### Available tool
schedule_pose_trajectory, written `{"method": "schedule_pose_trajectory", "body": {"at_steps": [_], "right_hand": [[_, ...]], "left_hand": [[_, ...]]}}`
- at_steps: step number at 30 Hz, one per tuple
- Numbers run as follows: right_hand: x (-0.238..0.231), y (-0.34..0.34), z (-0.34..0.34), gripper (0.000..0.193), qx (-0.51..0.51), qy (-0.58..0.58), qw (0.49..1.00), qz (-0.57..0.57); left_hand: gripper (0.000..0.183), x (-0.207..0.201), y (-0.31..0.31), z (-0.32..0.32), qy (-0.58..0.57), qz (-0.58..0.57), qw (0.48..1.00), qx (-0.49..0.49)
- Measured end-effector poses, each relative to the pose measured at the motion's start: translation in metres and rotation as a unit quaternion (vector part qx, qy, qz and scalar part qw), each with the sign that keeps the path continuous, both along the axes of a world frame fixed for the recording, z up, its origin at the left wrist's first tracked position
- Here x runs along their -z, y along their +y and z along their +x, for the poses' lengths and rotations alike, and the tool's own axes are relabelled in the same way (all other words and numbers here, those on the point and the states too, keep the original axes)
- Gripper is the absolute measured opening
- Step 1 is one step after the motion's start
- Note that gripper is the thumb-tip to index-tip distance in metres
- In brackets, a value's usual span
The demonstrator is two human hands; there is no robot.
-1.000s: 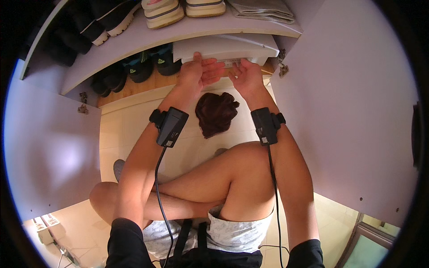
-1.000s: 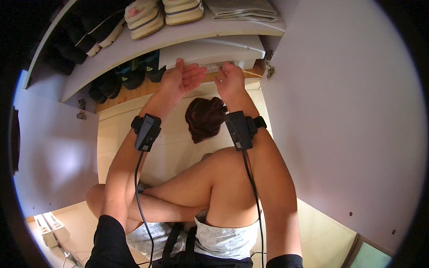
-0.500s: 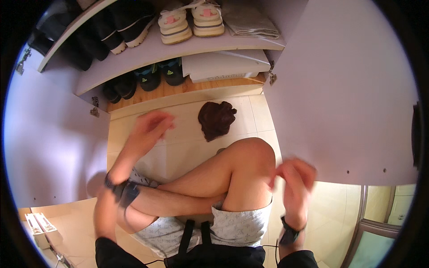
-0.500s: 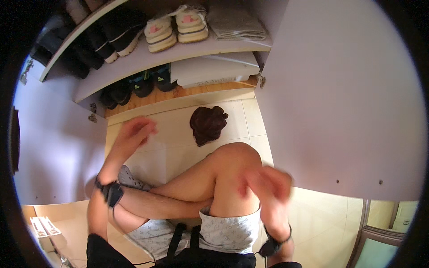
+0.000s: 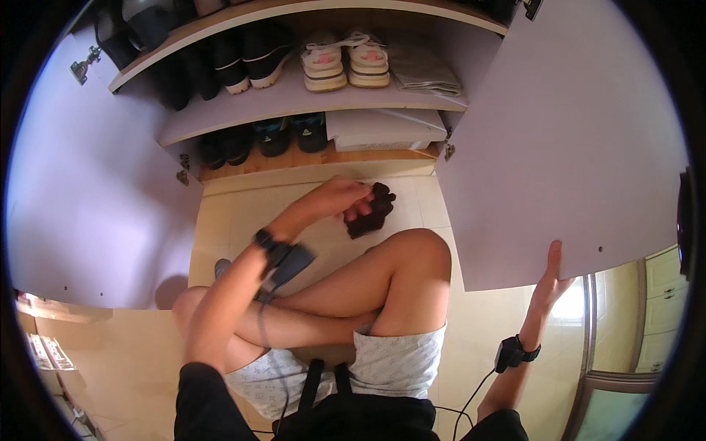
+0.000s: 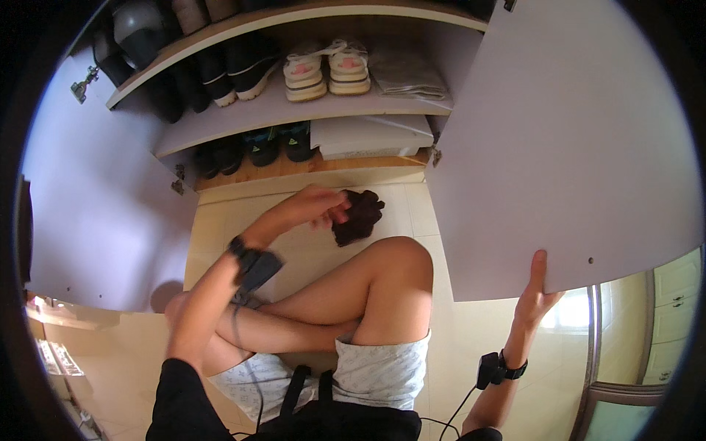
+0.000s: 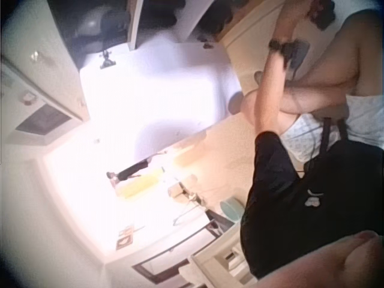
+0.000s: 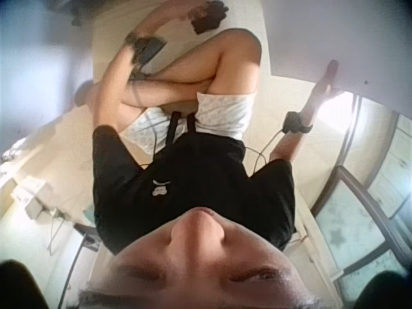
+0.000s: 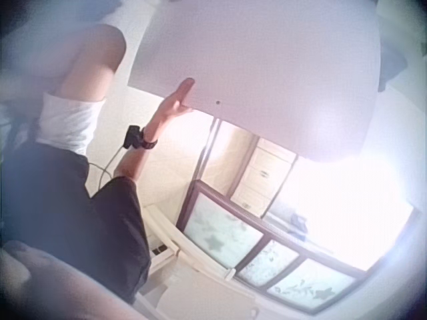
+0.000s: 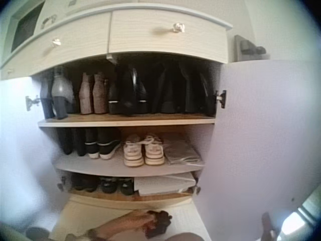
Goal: Clean the inside of a shoe cabinet and organize shoes.
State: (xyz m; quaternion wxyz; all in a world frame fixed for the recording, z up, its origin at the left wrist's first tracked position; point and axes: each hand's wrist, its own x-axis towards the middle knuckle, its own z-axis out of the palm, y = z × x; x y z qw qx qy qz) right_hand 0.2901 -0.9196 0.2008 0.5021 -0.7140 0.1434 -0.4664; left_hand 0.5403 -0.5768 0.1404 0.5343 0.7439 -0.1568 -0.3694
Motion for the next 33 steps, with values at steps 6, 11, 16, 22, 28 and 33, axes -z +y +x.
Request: {"method": "schedule_pose_trajectory", "body": {"at_steps": [6, 11, 16, 22, 28, 33], "right_hand": [[0.021, -0.008, -0.03, 0.042, -0.041, 0.072, 0.994, -0.07], [0.048, -0.023, -0.042, 0.051, -0.111, -0.016, 0.992, -0.063], [0.049, -0.022, -0.04, 0.056, -0.179, -0.124, 0.975, -0.048], [0.06, -0.011, -0.038, 0.053, -0.36, -0.204, 0.904, 0.106], [0.054, -0.013, -0.032, 0.058, -0.47, -0.191, 0.848, 0.153], [0.051, -0.015, -0.025, 0.059, -0.51, -0.191, 0.826, 0.147]], "left_hand": [[0.038, 0.032, -0.127, 0.069, 0.139, -0.209, 0.938, -0.241], [0.028, 0.072, -0.131, 0.122, -0.009, -0.186, 0.942, -0.279], [0.028, 0.08, -0.152, 0.127, 0.002, -0.212, 0.939, -0.27], [0.03, 0.095, -0.144, 0.113, -0.063, -0.191, 0.948, -0.245], [0.032, 0.082, -0.111, 0.1, -0.031, -0.213, 0.952, -0.216], [0.031, 0.075, -0.073, 0.087, -0.045, -0.13, 0.983, -0.123]]}}
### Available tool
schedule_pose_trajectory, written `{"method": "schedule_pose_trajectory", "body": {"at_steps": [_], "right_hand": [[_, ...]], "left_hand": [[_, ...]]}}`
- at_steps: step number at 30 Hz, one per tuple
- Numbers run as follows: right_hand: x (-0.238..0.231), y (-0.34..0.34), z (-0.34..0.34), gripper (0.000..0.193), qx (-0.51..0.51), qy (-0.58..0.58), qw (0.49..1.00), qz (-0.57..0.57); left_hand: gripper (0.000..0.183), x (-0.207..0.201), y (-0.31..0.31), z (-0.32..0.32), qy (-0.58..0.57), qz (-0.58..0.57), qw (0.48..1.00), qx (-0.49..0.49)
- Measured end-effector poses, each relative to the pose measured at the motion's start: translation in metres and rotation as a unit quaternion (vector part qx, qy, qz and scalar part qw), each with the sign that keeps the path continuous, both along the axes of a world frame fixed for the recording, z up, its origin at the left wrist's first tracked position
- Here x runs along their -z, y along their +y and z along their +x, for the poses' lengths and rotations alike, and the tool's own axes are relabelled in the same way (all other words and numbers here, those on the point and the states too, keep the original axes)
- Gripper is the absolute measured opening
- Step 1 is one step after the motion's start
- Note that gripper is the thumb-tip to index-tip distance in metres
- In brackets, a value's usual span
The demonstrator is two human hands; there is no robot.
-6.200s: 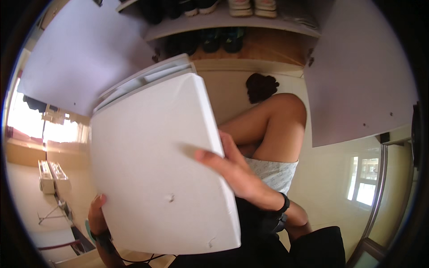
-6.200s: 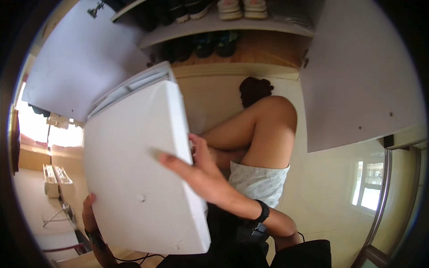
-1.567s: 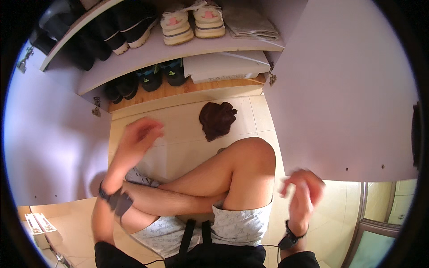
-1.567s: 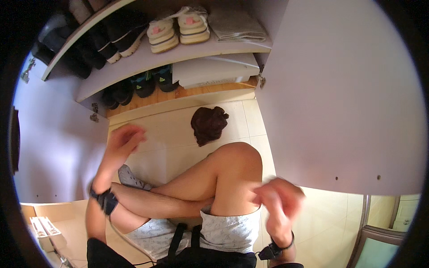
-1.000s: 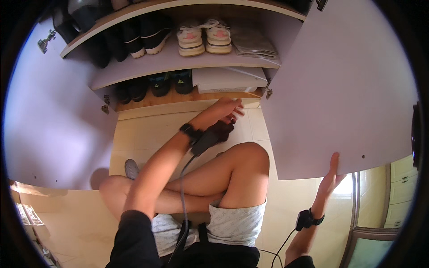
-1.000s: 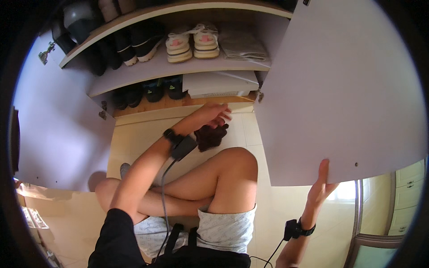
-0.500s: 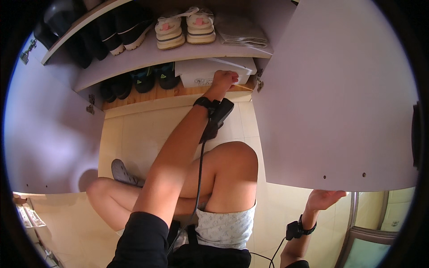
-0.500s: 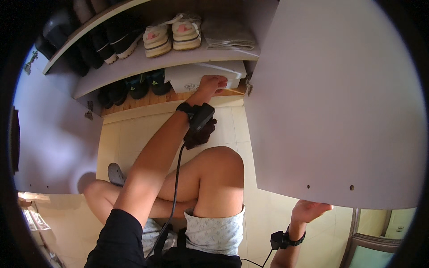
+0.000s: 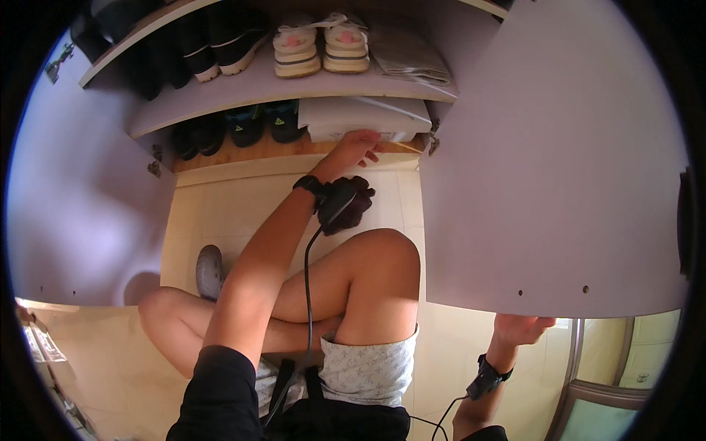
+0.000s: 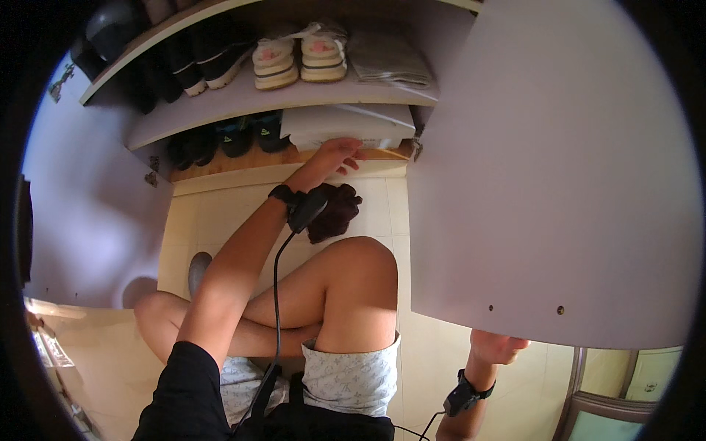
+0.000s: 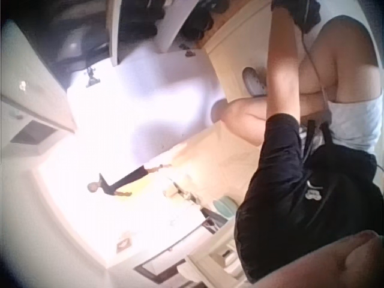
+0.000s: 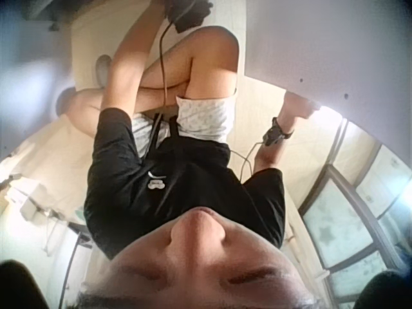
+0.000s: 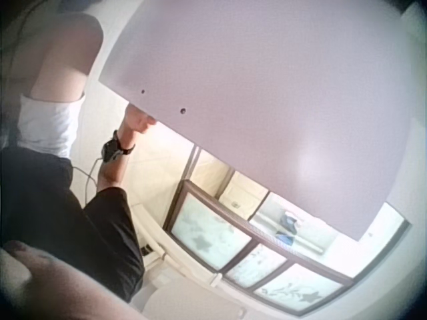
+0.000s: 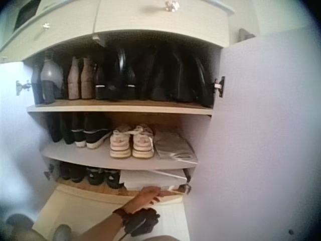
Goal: Clean the inside of a shoe cabinet and organize shoes.
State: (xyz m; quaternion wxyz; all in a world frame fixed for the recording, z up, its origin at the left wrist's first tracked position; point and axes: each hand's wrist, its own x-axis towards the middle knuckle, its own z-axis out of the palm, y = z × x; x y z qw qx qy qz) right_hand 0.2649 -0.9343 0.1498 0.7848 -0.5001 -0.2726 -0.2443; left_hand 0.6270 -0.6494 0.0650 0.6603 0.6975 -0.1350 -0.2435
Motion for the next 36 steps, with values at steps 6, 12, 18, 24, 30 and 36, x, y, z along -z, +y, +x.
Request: {"method": "schedule_pose_trajectory", "body": {"at_steps": [6, 12, 18, 24, 30, 36], "right_hand": [[0.018, -0.017, -0.003, 0.057, -0.04, 0.04, 0.998, 0.01], [0.026, -0.009, -0.002, 0.055, -0.005, 0.058, 0.998, -0.017], [0.015, -0.014, 0.001, 0.053, -0.056, 0.061, 0.995, -0.061], [0.045, -0.028, 0.001, 0.062, -0.053, 0.045, 0.997, 0.032], [0.021, 0.003, 0.017, 0.063, -0.064, 0.088, 0.989, 0.101], [0.039, 0.011, 0.024, 0.062, 0.13, 0.098, 0.986, 0.036]], "left_hand": [[0.047, 0.046, 0.073, -0.01, -0.151, 0.23, 0.948, 0.159], [0.049, 0.067, 0.114, -0.038, -0.276, 0.343, 0.888, 0.133], [0.039, 0.006, 0.118, -0.054, -0.264, 0.432, 0.837, 0.206], [0.014, -0.208, 0.212, -0.185, -0.468, 0.379, 0.798, 0.022], [0.012, -0.328, 0.354, -0.318, -0.54, 0.41, 0.684, -0.27], [0.017, -0.339, 0.515, -0.399, -0.586, 0.413, 0.533, -0.449]]}}
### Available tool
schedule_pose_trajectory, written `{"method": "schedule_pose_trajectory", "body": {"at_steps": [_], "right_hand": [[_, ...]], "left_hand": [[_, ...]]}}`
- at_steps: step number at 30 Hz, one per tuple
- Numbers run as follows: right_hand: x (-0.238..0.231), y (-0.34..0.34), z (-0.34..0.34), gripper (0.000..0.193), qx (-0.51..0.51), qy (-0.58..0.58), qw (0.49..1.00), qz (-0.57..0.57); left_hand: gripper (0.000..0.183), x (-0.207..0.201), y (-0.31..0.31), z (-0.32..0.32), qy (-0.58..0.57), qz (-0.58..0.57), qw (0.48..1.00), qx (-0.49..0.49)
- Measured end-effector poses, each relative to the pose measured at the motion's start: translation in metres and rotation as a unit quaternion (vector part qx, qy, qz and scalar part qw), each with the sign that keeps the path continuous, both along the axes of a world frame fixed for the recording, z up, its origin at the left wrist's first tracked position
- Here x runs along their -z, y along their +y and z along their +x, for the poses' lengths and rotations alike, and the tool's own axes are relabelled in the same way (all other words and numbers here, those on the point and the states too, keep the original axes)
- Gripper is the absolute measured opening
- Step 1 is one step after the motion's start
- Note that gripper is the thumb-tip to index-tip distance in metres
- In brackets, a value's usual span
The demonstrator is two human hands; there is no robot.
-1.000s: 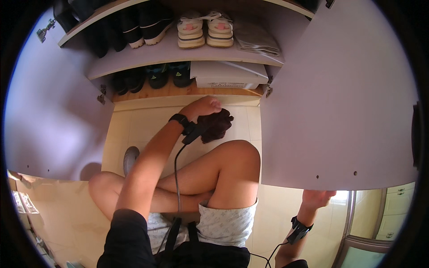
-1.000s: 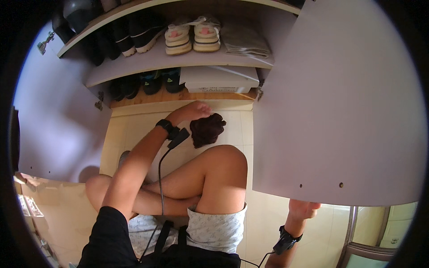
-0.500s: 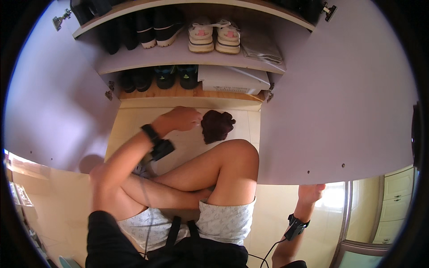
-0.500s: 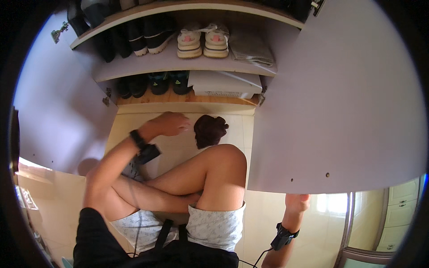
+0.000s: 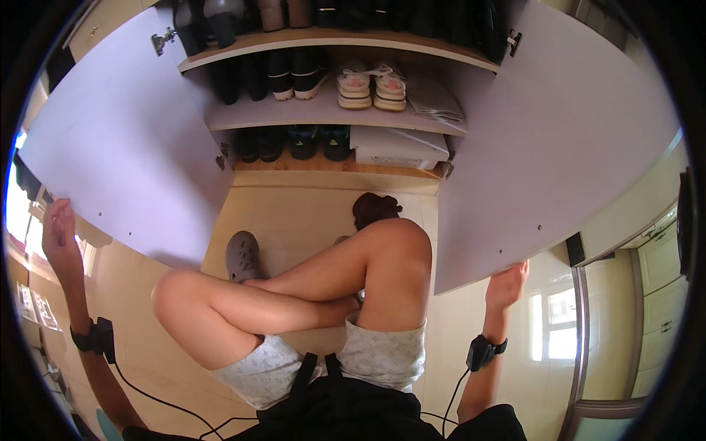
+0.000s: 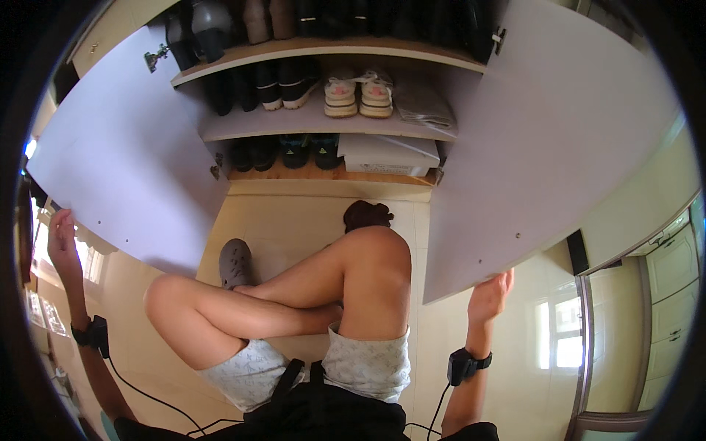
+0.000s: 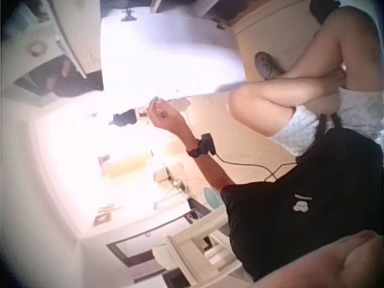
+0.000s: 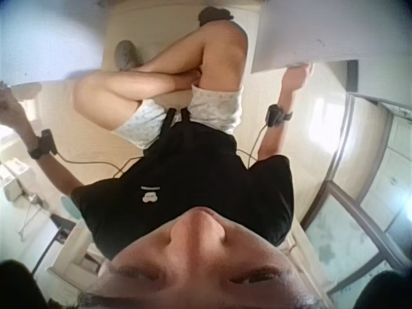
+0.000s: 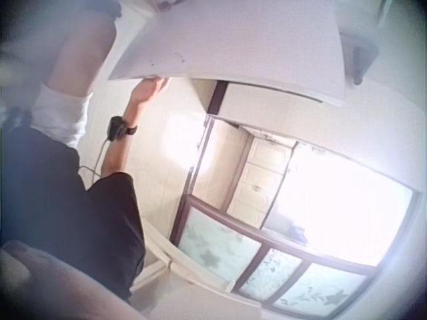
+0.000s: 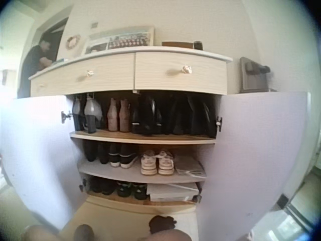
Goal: Clean the inside of a shoe cabinet and organize shoes.
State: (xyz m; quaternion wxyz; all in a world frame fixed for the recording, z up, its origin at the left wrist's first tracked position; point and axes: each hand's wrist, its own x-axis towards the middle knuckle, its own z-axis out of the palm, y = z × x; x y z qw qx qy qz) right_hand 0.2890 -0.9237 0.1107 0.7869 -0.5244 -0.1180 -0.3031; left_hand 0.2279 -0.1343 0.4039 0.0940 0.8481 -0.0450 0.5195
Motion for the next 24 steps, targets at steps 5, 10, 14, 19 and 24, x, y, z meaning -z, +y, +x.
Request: {"method": "schedule_pose_trajectory", "body": {"at_steps": [5, 10, 14, 19, 24], "right_hand": [[0.014, -0.036, -0.009, 0.062, 0.018, -0.05, 0.998, 0.031], [0.003, -0.018, -0.027, 0.056, -0.01, 0.008, 0.995, 0.103], [0.067, -0.011, -0.064, 0.032, 0.348, 0.207, 0.914, 0.037], [0.053, 0.126, -0.053, 0.021, 0.102, 0.363, 0.922, -0.088], [0.128, 0.14, 0.095, 0.038, -0.144, 0.442, 0.852, -0.241]], "left_hand": [[0.041, 0.029, 0.045, 0.002, 0.183, -0.189, 0.964, 0.024], [0.03, 0.117, 0.024, -0.017, 0.278, -0.209, 0.937, 0.025], [0.021, 0.178, -0.017, -0.022, 0.314, -0.196, 0.928, 0.054], [0.01, 0.212, -0.056, 0.004, 0.345, -0.174, 0.916, 0.113], [0.01, 0.21, -0.149, 0.111, 0.444, -0.125, 0.832, 0.308]]}}
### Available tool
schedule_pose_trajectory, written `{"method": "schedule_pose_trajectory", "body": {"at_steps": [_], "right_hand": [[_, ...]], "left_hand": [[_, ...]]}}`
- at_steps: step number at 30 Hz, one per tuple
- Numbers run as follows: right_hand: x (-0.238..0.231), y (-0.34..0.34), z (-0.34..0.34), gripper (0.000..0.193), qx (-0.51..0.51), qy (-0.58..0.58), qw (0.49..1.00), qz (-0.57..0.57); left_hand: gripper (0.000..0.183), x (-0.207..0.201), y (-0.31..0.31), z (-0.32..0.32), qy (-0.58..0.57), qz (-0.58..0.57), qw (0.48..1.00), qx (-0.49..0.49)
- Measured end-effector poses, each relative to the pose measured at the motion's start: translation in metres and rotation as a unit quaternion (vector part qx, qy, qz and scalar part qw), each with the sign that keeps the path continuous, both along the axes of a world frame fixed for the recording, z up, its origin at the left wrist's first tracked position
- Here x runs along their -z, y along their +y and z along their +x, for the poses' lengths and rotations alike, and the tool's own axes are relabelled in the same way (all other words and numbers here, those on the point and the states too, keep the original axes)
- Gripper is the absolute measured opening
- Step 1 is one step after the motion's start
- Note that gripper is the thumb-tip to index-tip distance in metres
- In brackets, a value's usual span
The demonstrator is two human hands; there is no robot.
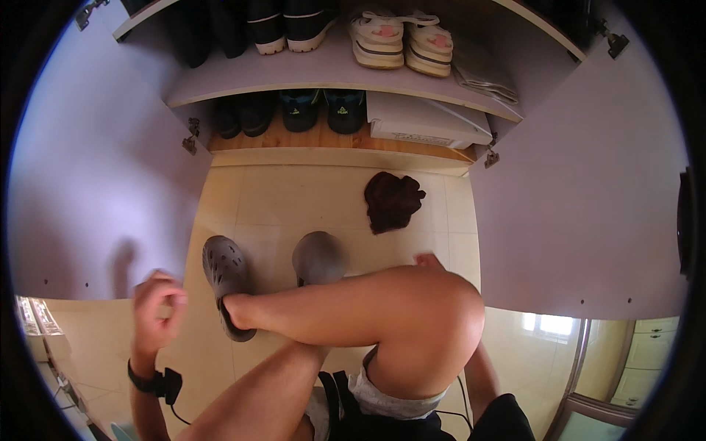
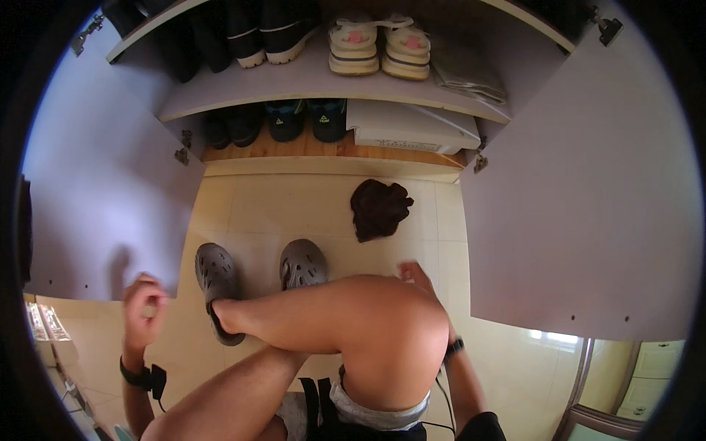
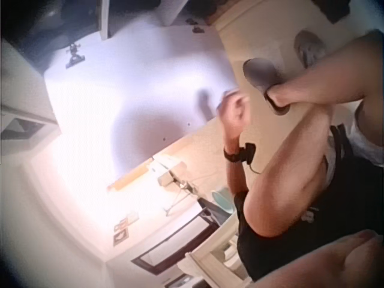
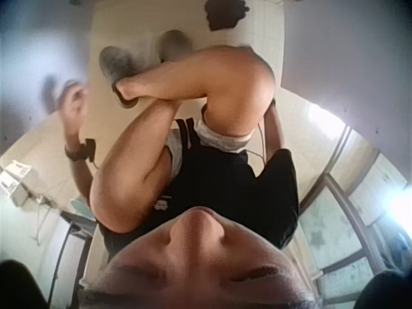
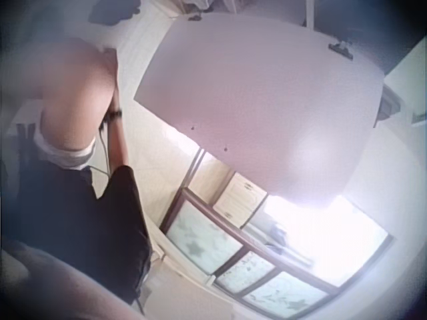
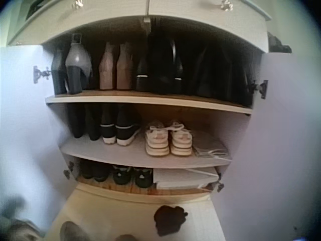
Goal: Clean the inside of a shoe cabinet and organize shoes.
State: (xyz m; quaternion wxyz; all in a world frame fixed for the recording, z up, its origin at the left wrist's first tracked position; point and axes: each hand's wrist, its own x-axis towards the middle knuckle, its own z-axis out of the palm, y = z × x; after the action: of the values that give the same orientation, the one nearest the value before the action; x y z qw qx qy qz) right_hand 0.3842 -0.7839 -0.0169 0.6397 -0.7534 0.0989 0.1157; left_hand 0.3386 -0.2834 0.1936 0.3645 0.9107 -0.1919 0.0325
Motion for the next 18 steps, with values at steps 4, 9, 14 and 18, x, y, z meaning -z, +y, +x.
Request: {"method": "schedule_pose_trajectory", "body": {"at_steps": [4, 9, 14, 18], "right_hand": [[0.04, 0.039, 0.138, 0.076, -0.103, -0.247, 0.878, -0.397], [0.061, 0.078, 0.164, 0.063, -0.034, -0.25, 0.798, -0.548], [0.049, 0.038, 0.183, 0.041, 0.024, -0.256, 0.851, -0.458], [-0.034, 0.031, 0.183, 0.038, 0.287, -0.375, 0.845, -0.252]], "left_hand": [[0.011, 0.036, -0.025, 0.029, 0.12, 0.055, 0.991, 0.032], [0.061, 0.112, -0.035, 0.061, 0.189, 0.15, 0.97, -0.001], [0.058, 0.173, -0.038, 0.044, 0.432, -0.084, 0.896, -0.064], [0.041, 0.158, -0.036, 0.027, 0.379, -0.075, 0.92, -0.064]]}}
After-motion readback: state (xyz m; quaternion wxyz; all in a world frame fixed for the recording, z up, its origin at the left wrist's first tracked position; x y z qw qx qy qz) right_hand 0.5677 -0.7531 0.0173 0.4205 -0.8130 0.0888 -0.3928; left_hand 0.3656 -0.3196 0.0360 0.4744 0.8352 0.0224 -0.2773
